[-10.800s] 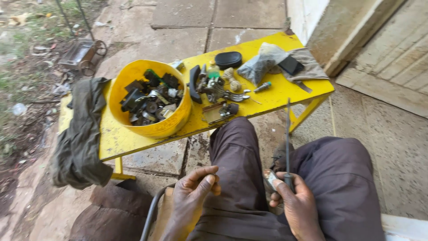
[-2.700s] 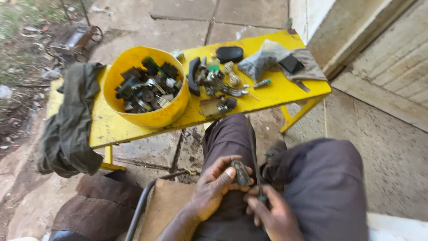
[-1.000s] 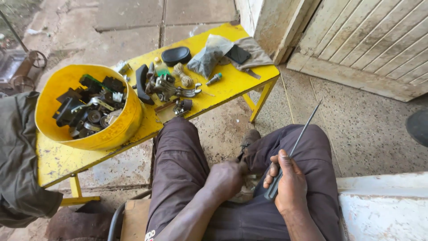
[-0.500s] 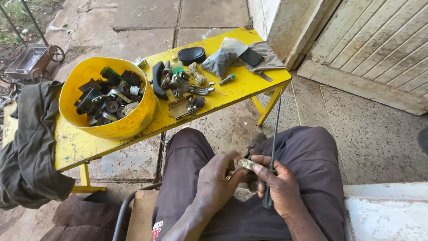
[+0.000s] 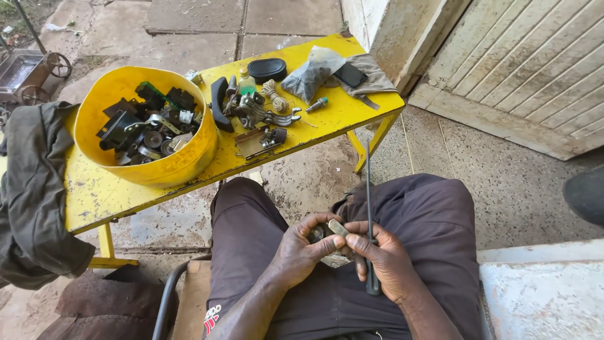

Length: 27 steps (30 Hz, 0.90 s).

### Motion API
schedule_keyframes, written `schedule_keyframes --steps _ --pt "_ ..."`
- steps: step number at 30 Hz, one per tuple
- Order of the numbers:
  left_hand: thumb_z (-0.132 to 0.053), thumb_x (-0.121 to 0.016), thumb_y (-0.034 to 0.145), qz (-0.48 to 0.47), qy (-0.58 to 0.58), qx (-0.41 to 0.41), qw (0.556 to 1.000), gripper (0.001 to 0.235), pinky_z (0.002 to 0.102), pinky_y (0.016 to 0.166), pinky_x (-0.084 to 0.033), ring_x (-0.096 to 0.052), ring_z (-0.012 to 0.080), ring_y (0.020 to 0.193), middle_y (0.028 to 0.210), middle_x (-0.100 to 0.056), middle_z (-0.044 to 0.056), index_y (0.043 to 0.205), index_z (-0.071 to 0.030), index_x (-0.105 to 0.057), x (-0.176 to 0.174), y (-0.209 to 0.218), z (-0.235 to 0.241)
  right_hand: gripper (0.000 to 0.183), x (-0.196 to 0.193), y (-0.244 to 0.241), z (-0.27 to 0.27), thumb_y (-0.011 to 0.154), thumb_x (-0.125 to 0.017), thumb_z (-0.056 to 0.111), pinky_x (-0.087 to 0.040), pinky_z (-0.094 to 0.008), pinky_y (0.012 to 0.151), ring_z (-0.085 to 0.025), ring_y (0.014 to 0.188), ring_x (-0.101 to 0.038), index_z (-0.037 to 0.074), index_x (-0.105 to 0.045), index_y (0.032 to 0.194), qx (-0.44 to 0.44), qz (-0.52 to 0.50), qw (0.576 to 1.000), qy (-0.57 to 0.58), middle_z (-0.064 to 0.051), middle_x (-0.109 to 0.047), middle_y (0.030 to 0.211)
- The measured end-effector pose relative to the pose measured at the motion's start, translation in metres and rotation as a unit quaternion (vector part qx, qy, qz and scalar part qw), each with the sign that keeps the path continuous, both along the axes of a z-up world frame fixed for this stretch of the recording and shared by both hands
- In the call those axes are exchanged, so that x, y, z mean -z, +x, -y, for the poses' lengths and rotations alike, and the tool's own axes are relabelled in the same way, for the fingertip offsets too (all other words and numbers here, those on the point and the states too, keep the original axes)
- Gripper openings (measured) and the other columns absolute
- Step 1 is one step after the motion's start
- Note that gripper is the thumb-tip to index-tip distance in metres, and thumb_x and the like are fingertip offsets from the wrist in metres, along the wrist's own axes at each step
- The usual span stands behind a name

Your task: Repairing and disassembling small mechanical lock components on a workbench using a small tool.

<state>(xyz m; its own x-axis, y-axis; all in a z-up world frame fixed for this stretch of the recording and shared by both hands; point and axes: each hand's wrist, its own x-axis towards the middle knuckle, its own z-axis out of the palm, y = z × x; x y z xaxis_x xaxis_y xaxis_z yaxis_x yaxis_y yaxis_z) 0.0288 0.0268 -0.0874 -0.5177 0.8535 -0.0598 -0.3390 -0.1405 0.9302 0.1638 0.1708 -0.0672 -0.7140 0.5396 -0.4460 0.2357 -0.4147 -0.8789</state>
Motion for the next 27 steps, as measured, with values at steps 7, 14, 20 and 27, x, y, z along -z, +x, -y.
schedule_keyframes --steps 7,14,20,27 --pt "-0.053 -0.047 0.104 0.269 0.051 -0.016 0.962 0.081 0.026 0.040 -0.048 -0.076 0.0245 0.087 0.113 -0.067 0.015 0.169 -0.008 -0.030 0.008 -0.017 0.010 0.052 0.001 -0.008 0.004 0.095 -0.069 0.009 -0.042 -0.030 0.036 -0.015 0.046 -0.052 -0.002 -0.066 0.145 -0.045 -0.018 0.996 -0.072 -0.020 -0.070 0.091" --pt "-0.001 -0.040 0.088 0.286 0.070 -0.047 0.955 0.073 0.034 0.055 -0.064 -0.075 0.0344 0.104 0.129 -0.068 0.029 0.161 0.002 -0.039 0.027 -0.022 0.009 0.039 0.027 -0.015 0.000 0.092 -0.069 0.002 -0.041 -0.033 0.037 -0.020 0.046 -0.053 0.000 -0.065 0.131 0.001 -0.005 0.997 -0.072 -0.023 -0.075 0.093" --pt "-0.001 -0.042 0.102 0.246 0.009 -0.064 0.967 0.037 0.045 0.064 -0.068 -0.078 0.0394 0.101 0.124 -0.073 0.031 0.138 -0.004 -0.051 0.028 -0.022 0.003 0.028 0.012 -0.006 0.004 0.093 -0.066 0.003 -0.042 -0.033 0.038 -0.021 0.043 -0.050 -0.004 -0.067 0.120 0.012 -0.004 0.999 -0.040 -0.025 -0.073 0.089" --pt "-0.017 -0.043 0.112 0.279 -0.004 -0.037 0.960 0.021 0.032 0.030 -0.046 -0.074 0.0345 0.057 0.106 -0.077 0.032 0.124 -0.003 -0.054 0.025 -0.029 0.003 0.023 0.011 -0.005 0.006 0.094 -0.067 0.006 -0.042 -0.035 0.039 -0.020 0.044 -0.051 -0.001 -0.065 0.116 0.009 0.007 0.999 -0.050 -0.025 -0.075 0.089"
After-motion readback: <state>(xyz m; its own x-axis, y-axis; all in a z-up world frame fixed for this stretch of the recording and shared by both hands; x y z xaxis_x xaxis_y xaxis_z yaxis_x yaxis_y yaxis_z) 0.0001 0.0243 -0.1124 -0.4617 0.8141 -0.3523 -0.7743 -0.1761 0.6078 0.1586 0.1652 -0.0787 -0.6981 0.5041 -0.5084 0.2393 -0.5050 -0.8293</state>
